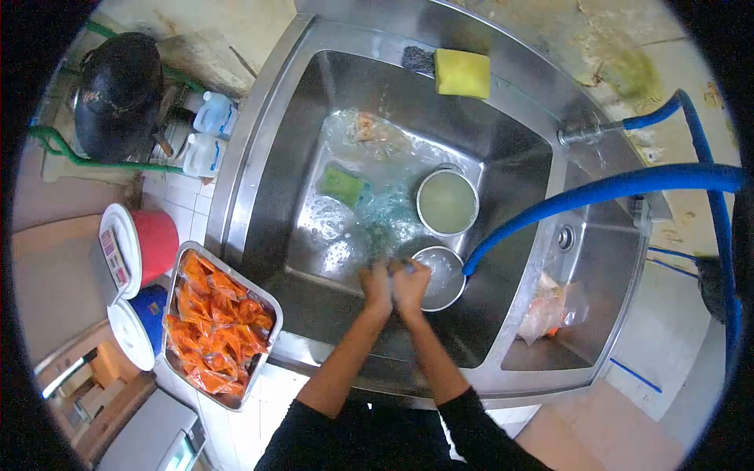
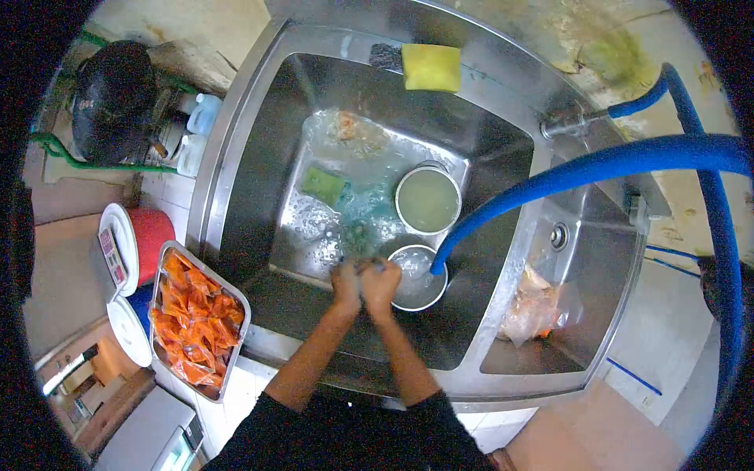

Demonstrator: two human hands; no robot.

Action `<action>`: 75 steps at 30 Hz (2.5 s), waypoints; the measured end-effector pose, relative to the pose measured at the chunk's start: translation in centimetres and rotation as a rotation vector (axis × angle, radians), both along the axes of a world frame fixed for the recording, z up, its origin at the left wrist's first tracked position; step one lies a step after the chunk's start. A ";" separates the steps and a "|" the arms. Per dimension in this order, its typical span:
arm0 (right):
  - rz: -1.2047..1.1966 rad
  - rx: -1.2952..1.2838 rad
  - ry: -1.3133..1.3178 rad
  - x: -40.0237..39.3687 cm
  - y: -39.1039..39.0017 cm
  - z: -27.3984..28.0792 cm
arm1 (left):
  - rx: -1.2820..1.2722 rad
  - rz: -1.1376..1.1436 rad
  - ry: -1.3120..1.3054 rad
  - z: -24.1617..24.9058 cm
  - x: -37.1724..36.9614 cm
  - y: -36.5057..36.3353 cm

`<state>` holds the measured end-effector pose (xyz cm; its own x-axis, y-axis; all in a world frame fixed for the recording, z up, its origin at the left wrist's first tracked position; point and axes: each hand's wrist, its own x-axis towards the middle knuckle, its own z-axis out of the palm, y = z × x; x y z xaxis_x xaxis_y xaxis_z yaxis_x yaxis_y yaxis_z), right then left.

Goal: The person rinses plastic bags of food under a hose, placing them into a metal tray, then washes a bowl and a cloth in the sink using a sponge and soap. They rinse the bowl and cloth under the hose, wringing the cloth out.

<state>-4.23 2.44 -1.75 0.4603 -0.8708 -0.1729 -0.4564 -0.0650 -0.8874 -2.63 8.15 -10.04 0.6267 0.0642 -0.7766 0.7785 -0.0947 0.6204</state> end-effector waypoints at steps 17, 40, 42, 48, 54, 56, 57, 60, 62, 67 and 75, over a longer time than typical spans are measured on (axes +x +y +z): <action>-0.261 0.096 -0.007 -8.0 -3.3 1.6 | -0.001 -0.688 -0.445 7.2 -3.0 -8.7; -0.263 -0.227 0.190 -7.3 -5.3 -0.3 | -0.068 -0.413 0.012 6.7 -2.3 -10.8; -0.285 -0.038 0.142 -7.9 -8.9 -3.8 | -0.158 -0.445 0.071 7.9 -3.3 -9.1; -0.373 0.693 -0.268 -6.3 -12.4 1.8 | -0.284 -0.623 -0.210 6.6 -5.0 -5.9; -0.403 1.139 -0.617 -4.8 -11.6 2.9 | -0.834 -0.316 0.660 5.0 -3.3 -4.1; -0.377 1.049 -0.562 -4.9 -12.3 2.5 | -0.925 -0.182 0.653 5.2 -2.8 -4.2; -0.353 0.958 -0.508 -5.2 -12.4 2.1 | -1.012 -0.048 0.644 6.1 -2.2 -4.5; -0.393 0.668 -0.430 -5.4 -11.7 0.3 | -0.863 -0.123 0.502 9.2 -0.7 -6.1; -0.419 0.375 -0.209 -5.1 -8.2 -1.2 | -0.774 -0.111 0.478 6.9 -1.6 -6.8; -0.186 -0.119 0.238 -5.3 -4.0 0.8 | -0.297 -0.270 0.232 3.9 -3.1 -7.5; -0.215 -0.104 0.159 -4.8 -3.9 1.3 | -0.399 -0.352 0.036 -0.3 -4.6 -6.1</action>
